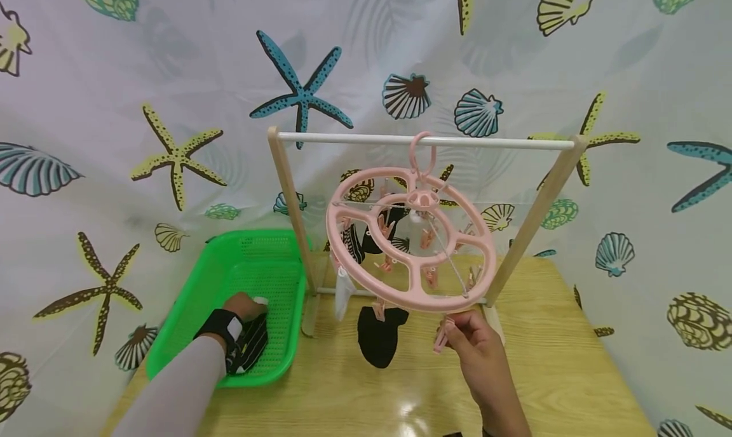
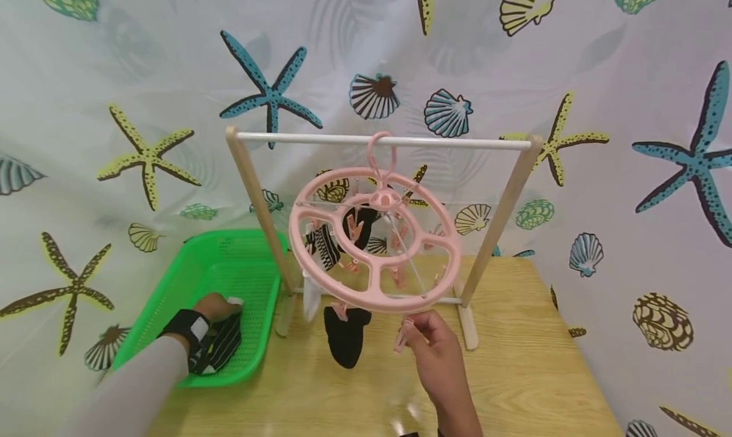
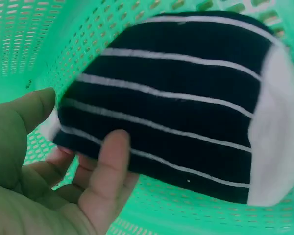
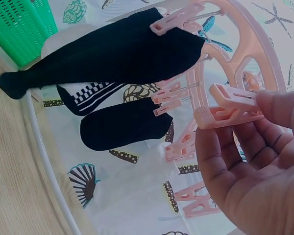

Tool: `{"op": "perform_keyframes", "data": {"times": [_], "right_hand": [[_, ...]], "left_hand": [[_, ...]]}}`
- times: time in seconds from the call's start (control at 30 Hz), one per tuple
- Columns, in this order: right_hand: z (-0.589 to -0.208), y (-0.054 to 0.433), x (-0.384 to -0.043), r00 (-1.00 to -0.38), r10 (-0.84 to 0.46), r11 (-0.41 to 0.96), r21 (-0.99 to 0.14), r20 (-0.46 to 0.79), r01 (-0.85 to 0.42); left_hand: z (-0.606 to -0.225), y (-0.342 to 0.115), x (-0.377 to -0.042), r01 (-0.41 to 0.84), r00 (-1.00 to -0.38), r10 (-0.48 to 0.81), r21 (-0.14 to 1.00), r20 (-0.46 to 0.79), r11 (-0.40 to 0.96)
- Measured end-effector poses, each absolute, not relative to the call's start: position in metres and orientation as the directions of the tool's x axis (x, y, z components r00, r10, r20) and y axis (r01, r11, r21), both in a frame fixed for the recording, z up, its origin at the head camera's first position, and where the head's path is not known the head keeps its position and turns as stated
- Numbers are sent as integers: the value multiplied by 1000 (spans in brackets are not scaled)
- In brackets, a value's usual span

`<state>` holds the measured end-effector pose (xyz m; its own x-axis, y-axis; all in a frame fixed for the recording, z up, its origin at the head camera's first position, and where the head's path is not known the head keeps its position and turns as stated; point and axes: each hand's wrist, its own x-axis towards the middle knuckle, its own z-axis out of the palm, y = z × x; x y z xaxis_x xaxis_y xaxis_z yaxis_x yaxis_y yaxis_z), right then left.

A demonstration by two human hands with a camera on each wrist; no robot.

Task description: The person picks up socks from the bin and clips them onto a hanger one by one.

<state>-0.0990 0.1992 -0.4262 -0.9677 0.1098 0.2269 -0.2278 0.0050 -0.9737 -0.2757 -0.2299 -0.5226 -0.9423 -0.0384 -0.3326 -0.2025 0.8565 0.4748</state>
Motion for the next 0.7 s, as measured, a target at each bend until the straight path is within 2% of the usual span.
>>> {"op": "perform_keyframes", "data": {"times": [0.13,0.3,0.5,0.7], "right_hand": [[-425,199,-100,-967,115,9,-974,226,-226],[-424,199,-102,-969,119,12,-976,217,-217],[-427,197,-101,-973,108,0,-978,206,-207],[-426,196,-100,-971,110,-6,-977,210,-212]], "left_hand": [[-522,-229,-279,-141,-964,-3,497,-267,856],[-503,-217,-273,-82,-980,51,618,-194,782],[-475,-205,-245,43,-992,110,673,-58,738],[-446,-187,-210,133,-991,114,701,74,700]]}}
